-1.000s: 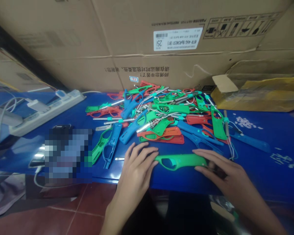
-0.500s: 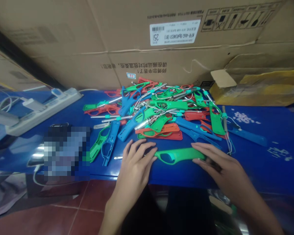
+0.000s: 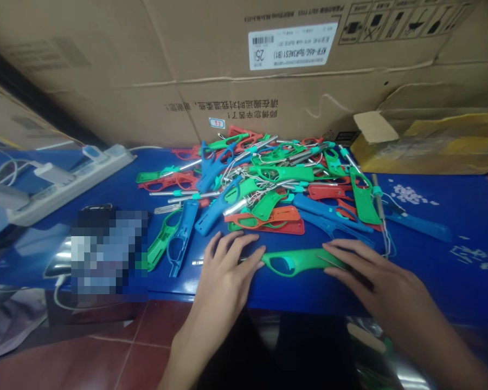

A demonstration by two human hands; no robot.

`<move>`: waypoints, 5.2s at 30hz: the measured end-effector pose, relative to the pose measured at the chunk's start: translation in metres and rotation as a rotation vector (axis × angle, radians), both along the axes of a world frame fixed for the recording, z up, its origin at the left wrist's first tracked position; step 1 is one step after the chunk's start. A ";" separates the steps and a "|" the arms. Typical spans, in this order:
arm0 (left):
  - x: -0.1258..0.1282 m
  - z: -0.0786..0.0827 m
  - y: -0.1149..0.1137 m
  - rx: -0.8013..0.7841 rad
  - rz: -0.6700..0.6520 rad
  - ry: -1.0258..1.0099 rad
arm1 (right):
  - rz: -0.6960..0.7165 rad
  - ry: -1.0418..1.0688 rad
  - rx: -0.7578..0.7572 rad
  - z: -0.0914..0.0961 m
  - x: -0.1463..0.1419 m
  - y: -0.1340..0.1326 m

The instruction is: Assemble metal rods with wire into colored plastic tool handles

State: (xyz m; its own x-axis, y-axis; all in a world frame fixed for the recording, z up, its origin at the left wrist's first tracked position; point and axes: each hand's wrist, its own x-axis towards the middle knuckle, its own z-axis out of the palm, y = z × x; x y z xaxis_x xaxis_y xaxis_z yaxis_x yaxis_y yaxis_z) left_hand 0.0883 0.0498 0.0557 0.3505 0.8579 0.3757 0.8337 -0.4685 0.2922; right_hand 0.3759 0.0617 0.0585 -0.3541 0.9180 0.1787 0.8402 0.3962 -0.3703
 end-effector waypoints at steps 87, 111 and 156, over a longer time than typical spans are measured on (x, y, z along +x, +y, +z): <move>0.020 0.006 -0.043 0.673 0.212 -0.641 | 0.284 0.119 0.456 0.004 -0.047 -0.022; 0.033 0.022 -0.048 -1.028 -0.165 -1.412 | -0.131 1.093 -0.148 0.024 -0.057 -0.016; 0.059 0.022 -0.066 -0.707 0.237 -0.948 | 0.147 1.315 -0.904 0.024 -0.076 -0.006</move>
